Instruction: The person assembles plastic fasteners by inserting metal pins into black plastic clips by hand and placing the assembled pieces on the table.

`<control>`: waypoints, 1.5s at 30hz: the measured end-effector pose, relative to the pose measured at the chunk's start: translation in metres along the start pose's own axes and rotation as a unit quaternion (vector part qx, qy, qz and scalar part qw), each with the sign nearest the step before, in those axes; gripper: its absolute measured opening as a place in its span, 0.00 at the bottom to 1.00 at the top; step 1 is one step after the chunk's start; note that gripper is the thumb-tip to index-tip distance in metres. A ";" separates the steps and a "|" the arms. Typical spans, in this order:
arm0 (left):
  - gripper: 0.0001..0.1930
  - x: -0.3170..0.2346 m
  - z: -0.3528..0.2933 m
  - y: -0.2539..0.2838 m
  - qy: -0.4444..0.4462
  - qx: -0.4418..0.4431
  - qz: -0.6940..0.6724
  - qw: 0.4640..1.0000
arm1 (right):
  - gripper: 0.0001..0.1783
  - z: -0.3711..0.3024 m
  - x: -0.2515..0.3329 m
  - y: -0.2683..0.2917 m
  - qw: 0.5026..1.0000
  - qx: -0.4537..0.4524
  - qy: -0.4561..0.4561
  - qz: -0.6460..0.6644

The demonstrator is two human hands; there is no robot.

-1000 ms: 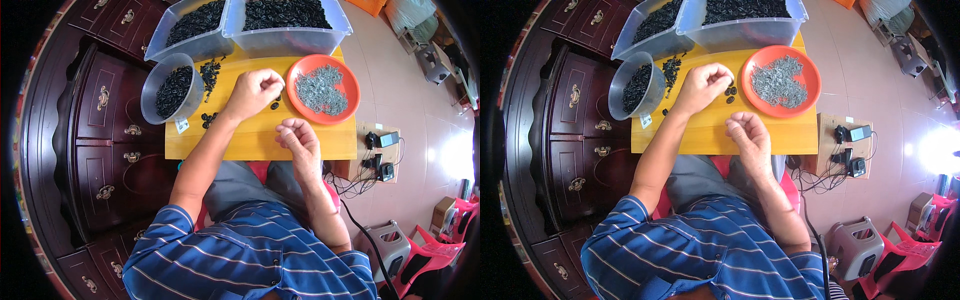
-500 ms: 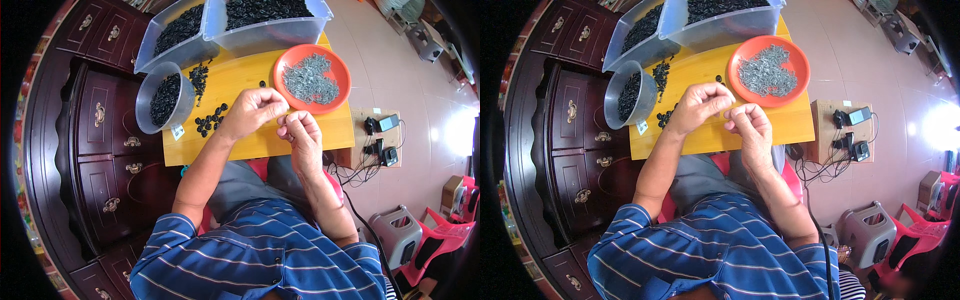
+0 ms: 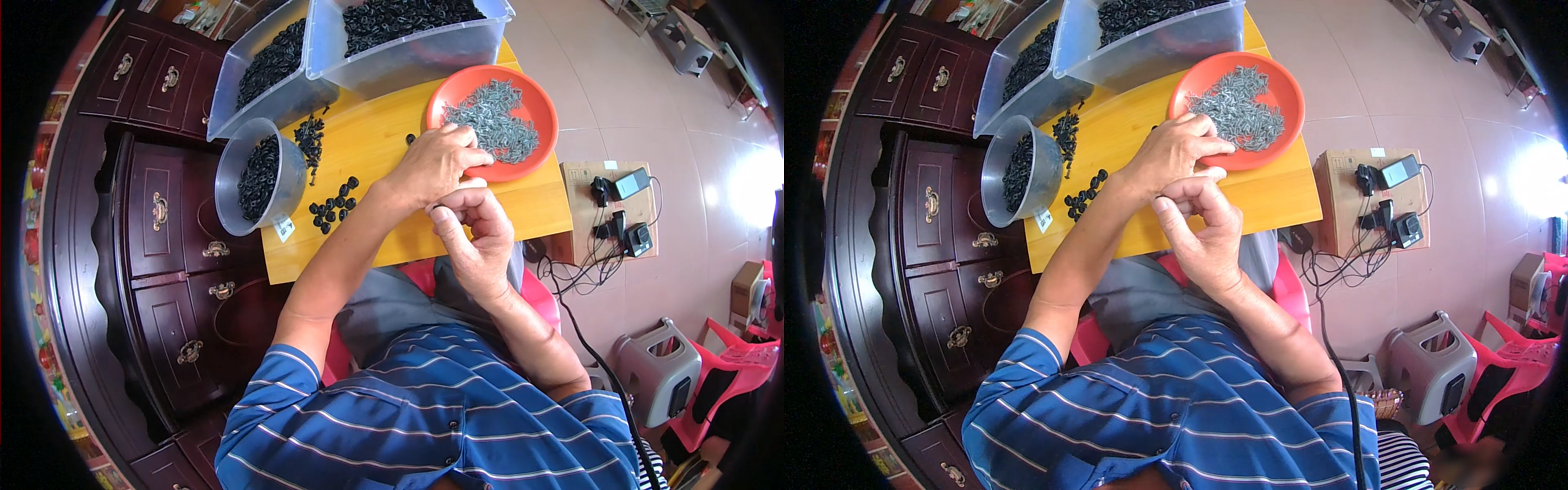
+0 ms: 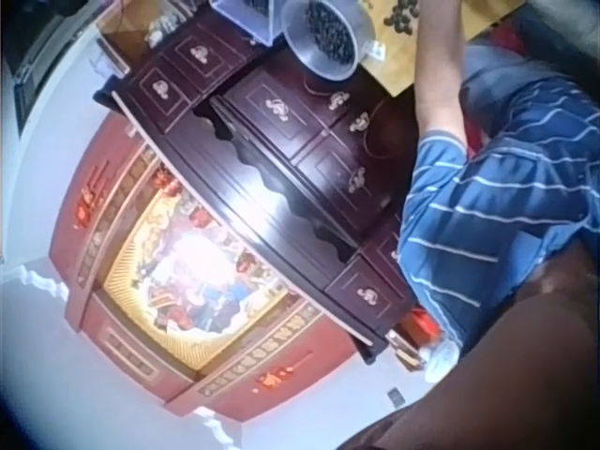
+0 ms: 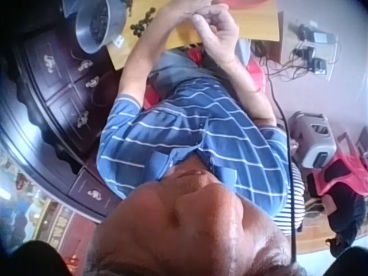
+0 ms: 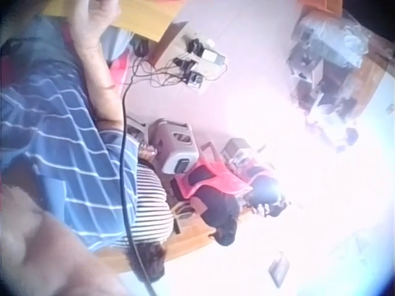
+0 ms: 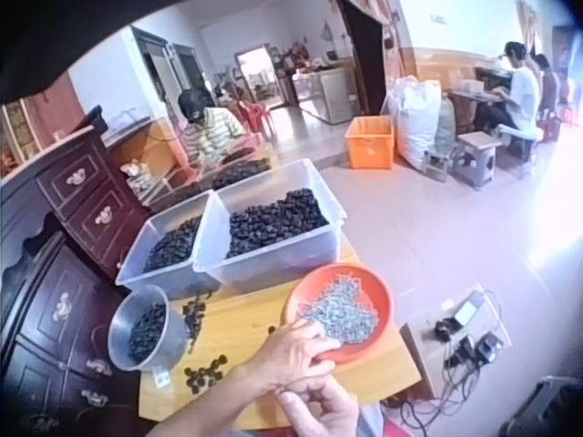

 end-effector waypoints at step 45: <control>0.10 -0.016 -0.038 -0.014 -0.007 -0.152 0.034 0.988 | 0.05 0.003 0.006 -0.002 0.993 0.022 -0.097 0.068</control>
Point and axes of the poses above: each hand's wrist, its own z-axis towards the middle knuckle, its own y-axis out of the back of the hand, x = y × z, the point moved 1 cm from there along z, towards the middle knuckle, and after that the axes turned 1 degree about -y, right-handed, at the moved point
